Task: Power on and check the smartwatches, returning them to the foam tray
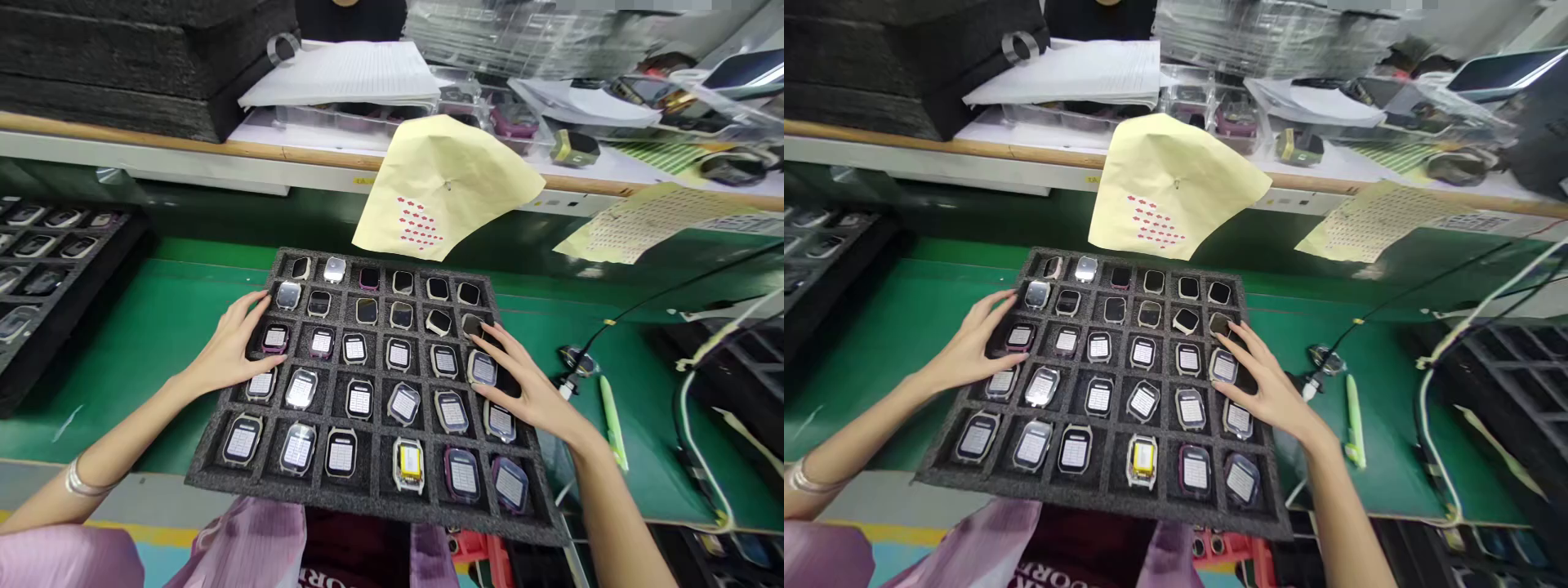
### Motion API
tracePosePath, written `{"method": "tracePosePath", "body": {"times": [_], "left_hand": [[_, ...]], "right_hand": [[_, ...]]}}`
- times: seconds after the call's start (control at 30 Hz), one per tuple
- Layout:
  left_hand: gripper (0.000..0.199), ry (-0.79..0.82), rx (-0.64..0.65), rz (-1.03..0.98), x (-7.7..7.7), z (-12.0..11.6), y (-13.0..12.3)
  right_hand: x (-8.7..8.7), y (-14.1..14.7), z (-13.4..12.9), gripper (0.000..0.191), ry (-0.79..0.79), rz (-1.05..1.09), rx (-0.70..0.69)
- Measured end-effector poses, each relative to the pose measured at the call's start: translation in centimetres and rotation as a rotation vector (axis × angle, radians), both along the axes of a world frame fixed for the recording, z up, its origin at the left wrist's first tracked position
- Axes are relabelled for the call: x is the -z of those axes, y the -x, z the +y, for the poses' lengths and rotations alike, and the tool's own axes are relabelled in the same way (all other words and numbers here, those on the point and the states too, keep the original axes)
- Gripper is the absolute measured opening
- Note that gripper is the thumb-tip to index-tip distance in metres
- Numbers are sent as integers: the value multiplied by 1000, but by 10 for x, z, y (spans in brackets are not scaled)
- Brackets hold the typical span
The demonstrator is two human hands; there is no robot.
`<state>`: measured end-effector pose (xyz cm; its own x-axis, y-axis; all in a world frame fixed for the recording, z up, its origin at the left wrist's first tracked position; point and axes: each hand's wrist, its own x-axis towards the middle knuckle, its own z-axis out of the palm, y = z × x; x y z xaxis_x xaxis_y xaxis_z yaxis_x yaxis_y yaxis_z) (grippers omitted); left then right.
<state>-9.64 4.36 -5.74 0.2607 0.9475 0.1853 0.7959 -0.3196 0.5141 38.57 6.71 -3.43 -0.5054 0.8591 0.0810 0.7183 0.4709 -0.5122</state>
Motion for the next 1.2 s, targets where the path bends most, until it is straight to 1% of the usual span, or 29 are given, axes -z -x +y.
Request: {"method": "tracePosePath", "body": {"times": [0.07, 0.1, 0.17, 0.27, 0.4, 0.47, 0.5, 0.57, 0.6, 0.63, 0.7, 0.77, 0.8, 0.83, 0.87, 0.9, 0.97, 1.03, 1.07, 1.13, 1.2], "left_hand": [[98, 93, -63, -82, 8, -1, 2], [98, 140, -84, -128, 12, -2, 2], [94, 195, -90, -189, 18, -6, 2], [90, 198, -70, -224, 23, -19, 3], [84, 232, -94, -221, 19, -54, 8], [76, 273, -107, -207, 13, -68, 11], [72, 286, -128, -204, 8, -71, 12], [65, 247, -206, -202, -2, -65, 14], [63, 189, -249, -195, -8, -57, 13], [59, 95, -265, -151, -13, -47, 12], [42, -51, -201, 37, -20, -22, 6], [34, -55, -104, 206, -22, 0, -2], [34, -36, -90, 274, -21, 8, -7], [34, -26, -90, 317, -19, 13, -11], [33, -28, -96, 325, -17, 16, -14], [32, -35, -104, 293, -14, 17, -16], [32, -16, -121, 152, -10, 15, -16], [30, 66, -124, -16, -10, 12, -13], [29, 107, -121, -104, -13, 11, -11], [28, 174, -98, -345, -21, 10, -12], [24, 266, -67, -676, -31, 12, -20]], "right_hand": [[7, 0, -5, 68, 0, 60, 35], [11, 1, -7, 71, -6, 116, 45], [17, 3, -14, 70, -15, 243, 64], [20, 10, -32, 60, -1, 373, 122], [19, 18, -71, 51, 49, 412, 251], [17, 19, -85, 47, 59, 364, 324], [15, 19, -87, 46, 47, 315, 356], [10, 20, -80, 43, -33, 169, 391], [6, 22, -73, 43, -90, 72, 386], [3, 26, -63, 42, -152, -36, 365], [-4, 36, -42, 44, -225, -285, 311], [-8, 46, -26, 46, -247, -473, 295], [-8, 49, -20, 45, -246, -504, 311], [-7, 50, -16, 45, -235, -483, 345], [-6, 49, -14, 45, -206, -416, 388], [-3, 46, -12, 47, -158, -320, 435], [1, 38, -12, 55, -37, -107, 529], [2, 31, -14, 58, 71, 110, 574], [-1, 30, -15, 56, 102, 222, 574], [-11, 35, -16, 43, 143, 446, 531], [-27, 48, -15, 30, 228, 652, 448]]}}
